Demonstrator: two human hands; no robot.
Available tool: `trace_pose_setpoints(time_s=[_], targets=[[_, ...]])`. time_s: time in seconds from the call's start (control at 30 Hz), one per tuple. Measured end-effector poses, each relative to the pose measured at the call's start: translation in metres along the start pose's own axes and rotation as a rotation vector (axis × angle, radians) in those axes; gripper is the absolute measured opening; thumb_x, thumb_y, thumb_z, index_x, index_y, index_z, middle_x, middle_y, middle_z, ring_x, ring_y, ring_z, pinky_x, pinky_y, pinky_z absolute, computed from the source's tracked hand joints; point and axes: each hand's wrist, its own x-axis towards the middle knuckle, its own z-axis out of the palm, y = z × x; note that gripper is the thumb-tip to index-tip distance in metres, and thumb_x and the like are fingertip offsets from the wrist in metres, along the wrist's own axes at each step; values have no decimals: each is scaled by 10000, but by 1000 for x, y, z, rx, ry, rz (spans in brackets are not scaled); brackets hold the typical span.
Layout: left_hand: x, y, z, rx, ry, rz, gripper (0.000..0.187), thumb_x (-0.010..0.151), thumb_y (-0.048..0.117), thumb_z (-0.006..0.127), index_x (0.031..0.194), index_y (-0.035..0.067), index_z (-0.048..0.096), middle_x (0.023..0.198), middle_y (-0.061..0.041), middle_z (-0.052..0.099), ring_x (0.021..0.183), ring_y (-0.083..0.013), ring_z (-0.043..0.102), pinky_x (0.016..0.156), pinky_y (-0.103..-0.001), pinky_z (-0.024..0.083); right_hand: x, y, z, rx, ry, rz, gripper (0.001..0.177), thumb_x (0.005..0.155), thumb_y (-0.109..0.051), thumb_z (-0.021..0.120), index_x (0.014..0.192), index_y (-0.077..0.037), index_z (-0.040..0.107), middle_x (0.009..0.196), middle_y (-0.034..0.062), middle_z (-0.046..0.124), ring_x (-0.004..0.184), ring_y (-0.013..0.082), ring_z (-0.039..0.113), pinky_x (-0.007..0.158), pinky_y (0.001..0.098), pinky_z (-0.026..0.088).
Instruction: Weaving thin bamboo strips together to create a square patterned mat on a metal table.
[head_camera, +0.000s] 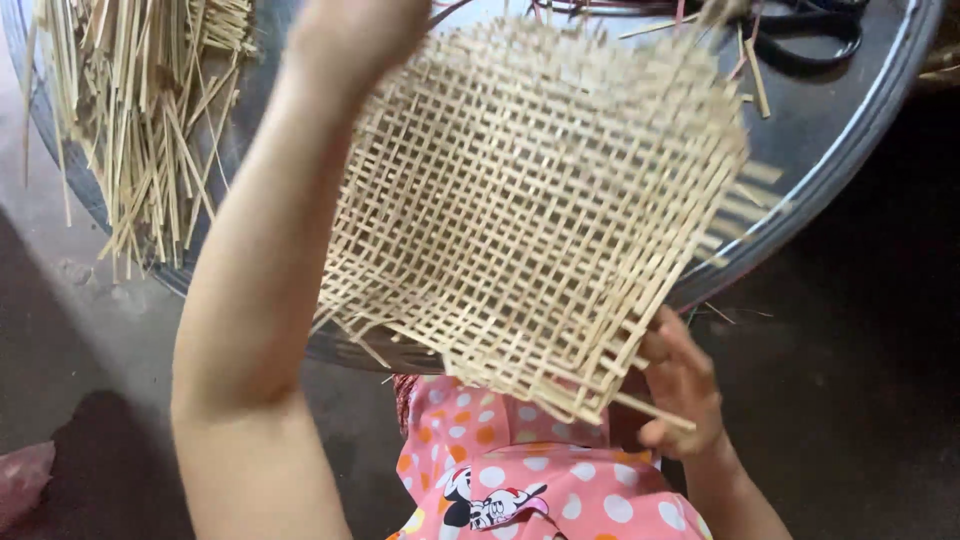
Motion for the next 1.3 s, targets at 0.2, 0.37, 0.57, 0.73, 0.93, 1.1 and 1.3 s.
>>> trace_pose_setpoints(time_s=[0.2,0.37,0.57,0.73,0.93,1.1,1.3], targets=[[-91,97,89,269,-30,89,314,725,270,543,968,94,450,923,-96,466,777,-204,476,651,-312,442,7,-41,-19,-491,-580,348,702,696,-325,690,1264,-115,336,1351,212,213,1270,321,253,995,401,282],[-156,108,151,322,-230,265,797,629,602,635,1195,102,381,1268,-245,322,1128,-472,309,680,-526,398,40,-91,-38,-732,-954,333,636,743,-392,649,1237,-78,400,1291,88,431,1137,243,476,904,350,392],[-174,108,145,329,191,408,310,755,314,523,916,50,525,1055,-185,502,1003,-390,442,768,-466,375,142,-81,9,-863,-742,-4,513,694,-156,627,1165,-56,449,1209,153,481,1078,240,532,890,307,422],[-185,105,146,414,330,484,226,877,200,438,1034,97,565,1018,-167,565,940,-340,532,869,-467,385,203,-1,32,-1343,-803,-323,431,814,-208,549,1176,-7,428,1201,239,454,1069,343,478,878,407,400],[-204,100,119,287,198,382,281,797,143,449,1074,96,463,1026,-149,486,1008,-332,435,902,-467,309,215,44,26,-1524,-738,-652,338,832,-339,561,1035,-72,523,975,88,578,828,201,576,708,298,466],[-206,78,33,194,360,430,299,849,131,405,1133,121,499,1115,-105,547,1007,-246,546,881,-413,388,224,53,22,-1498,-780,-492,361,876,-316,462,1130,-59,468,999,100,521,826,216,507,715,329,417],[-146,31,7,-48,332,261,356,817,87,558,1155,14,473,1034,-150,574,882,-262,569,753,-360,447,218,61,18,-1636,-706,-336,519,886,-422,315,1297,-111,370,1313,117,366,1165,249,349,946,364,226]])
